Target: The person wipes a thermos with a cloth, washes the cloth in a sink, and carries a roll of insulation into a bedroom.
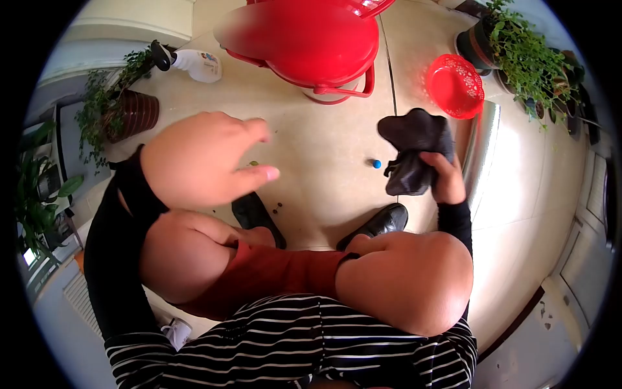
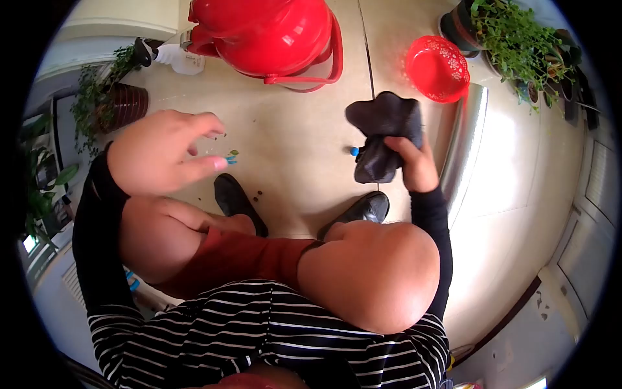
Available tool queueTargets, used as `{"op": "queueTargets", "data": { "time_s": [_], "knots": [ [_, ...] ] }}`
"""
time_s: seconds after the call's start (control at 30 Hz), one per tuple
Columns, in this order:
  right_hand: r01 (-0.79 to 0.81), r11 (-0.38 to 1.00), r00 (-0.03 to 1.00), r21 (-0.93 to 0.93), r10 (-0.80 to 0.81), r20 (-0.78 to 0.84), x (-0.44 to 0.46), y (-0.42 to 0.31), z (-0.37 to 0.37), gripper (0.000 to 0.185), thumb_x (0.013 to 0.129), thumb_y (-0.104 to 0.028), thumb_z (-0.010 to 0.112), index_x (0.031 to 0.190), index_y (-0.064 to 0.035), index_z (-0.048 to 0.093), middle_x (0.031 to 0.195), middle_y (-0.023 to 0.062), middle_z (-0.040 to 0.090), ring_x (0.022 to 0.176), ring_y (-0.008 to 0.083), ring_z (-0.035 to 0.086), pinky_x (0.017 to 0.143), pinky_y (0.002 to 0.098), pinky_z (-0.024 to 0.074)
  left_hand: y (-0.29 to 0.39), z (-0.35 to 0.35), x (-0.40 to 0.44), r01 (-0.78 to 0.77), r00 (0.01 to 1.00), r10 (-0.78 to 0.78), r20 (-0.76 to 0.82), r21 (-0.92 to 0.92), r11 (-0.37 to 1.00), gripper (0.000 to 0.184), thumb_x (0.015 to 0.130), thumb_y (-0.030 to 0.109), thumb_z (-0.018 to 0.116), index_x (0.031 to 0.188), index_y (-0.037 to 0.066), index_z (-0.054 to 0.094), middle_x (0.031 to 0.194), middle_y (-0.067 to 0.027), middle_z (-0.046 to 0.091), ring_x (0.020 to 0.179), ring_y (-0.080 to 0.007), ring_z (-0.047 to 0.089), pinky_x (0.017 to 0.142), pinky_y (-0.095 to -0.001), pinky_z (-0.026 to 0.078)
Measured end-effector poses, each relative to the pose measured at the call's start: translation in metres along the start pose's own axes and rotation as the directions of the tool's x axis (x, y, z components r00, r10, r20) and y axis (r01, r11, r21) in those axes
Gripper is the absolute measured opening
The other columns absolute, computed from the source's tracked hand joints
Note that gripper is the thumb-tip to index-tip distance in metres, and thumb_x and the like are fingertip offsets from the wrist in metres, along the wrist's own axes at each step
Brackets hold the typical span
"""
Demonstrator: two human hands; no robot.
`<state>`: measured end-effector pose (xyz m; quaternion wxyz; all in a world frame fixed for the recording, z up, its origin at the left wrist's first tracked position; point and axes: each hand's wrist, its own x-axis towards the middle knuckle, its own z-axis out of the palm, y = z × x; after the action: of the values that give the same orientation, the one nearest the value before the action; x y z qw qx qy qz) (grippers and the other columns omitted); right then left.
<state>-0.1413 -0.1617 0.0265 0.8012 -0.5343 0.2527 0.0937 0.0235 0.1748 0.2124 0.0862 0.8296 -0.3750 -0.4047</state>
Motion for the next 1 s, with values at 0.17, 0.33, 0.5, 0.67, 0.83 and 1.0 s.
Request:
{"op": "queueTargets", "data": {
  "time_s": [0.17, 0.33, 0.5, 0.67, 0.83, 1.0],
  "knots": [
    [-0.036, 0.997, 0.963, 0.061, 0.018, 0.267, -0.031, -0.065, 0.027, 0.055, 0.083, -0.009, 0.059, 0.135, 0.0071, 0.049, 0.121, 0.0160, 0.065, 0.112, 0.0252, 0.064, 0.101, 0.0364, 0.0474, 0.041, 0.021, -0.004, -0.272, 0.948, 0.234, -0.215, -0.171, 0.947, 0.080, 0.083, 0.027, 0.073, 0.150, 0.005, 0.036, 0.139, -0.0226, 0.052, 0.121, -0.0398, 0.056, 0.102, -0.0427, 0.047],
    [-0.360, 0.933, 0.681, 0.017, 0.250, 0.689, -0.058, -0.141, 0.097, 0.106, 0.069, -0.008, 0.067, 0.158, -0.0017, 0.010, 0.157, 0.0163, 0.028, 0.146, 0.0298, 0.032, 0.115, 0.0487, 0.0324, 0.075, 0.025, -0.011, -0.337, 0.925, 0.196, -0.325, -0.467, 0.817, 0.119, 0.071, 0.030, 0.091, 0.158, 0.005, 0.015, 0.159, -0.0282, 0.019, 0.144, -0.0431, 0.033, 0.112, -0.0467, 0.039],
    [-0.200, 0.968, 0.587, -0.155, 0.245, 0.772, -0.064, -0.153, 0.129, 0.089, 0.079, 0.003, 0.064, 0.156, -0.0003, 0.019, 0.154, 0.0167, 0.033, 0.141, 0.0316, 0.040, 0.112, 0.0457, 0.0376, 0.066, 0.038, -0.028, -0.323, 0.871, -0.009, -0.491, -0.587, 0.743, 0.089, 0.075, 0.008, 0.082, 0.149, -0.001, 0.033, 0.139, -0.0192, 0.051, 0.130, -0.0273, 0.052, 0.108, -0.0372, 0.040],
    [-0.116, 0.949, 0.689, -0.292, 0.289, 0.665, -0.058, -0.160, 0.138, 0.055, 0.084, 0.006, 0.060, 0.137, -0.0010, 0.046, 0.137, 0.0125, 0.049, 0.126, 0.0247, 0.054, 0.105, 0.0395, 0.0457, 0.047, 0.046, -0.045, -0.275, 0.888, -0.128, -0.442, -0.733, 0.623, 0.073, 0.080, 0.001, 0.071, 0.145, -0.001, 0.037, 0.129, -0.0161, 0.057, 0.121, -0.0224, 0.057, 0.104, -0.0353, 0.043],
    [-0.109, 0.973, 0.903, -0.205, 0.183, 0.389, -0.069, -0.154, 0.158, 0.065, 0.087, -0.017, 0.065, 0.144, -0.0037, 0.038, 0.139, 0.0121, 0.046, 0.127, 0.0252, 0.050, 0.107, 0.0411, 0.0438, 0.049, 0.037, -0.046, -0.304, 0.896, -0.148, -0.418, -0.821, 0.483, 0.077, 0.080, 0.005, 0.072, 0.145, -0.002, 0.032, 0.126, -0.0160, 0.057, 0.119, -0.0220, 0.057, 0.104, -0.0358, 0.044],
    [-0.371, 0.911, 0.902, 0.177, 0.309, 0.302, -0.110, -0.142, 0.195, 0.084, 0.088, -0.038, 0.067, 0.152, -0.0026, 0.026, 0.144, 0.0152, 0.045, 0.133, 0.0291, 0.047, 0.115, 0.0438, 0.0342, 0.068, 0.029, -0.053, -0.485, 0.805, -0.015, -0.593, -0.673, 0.558, 0.075, 0.076, 0.014, 0.081, 0.135, 0.000, 0.036, 0.107, -0.0248, 0.062, 0.097, -0.0434, 0.065, 0.083, -0.0455, 0.051]
  ]
}}
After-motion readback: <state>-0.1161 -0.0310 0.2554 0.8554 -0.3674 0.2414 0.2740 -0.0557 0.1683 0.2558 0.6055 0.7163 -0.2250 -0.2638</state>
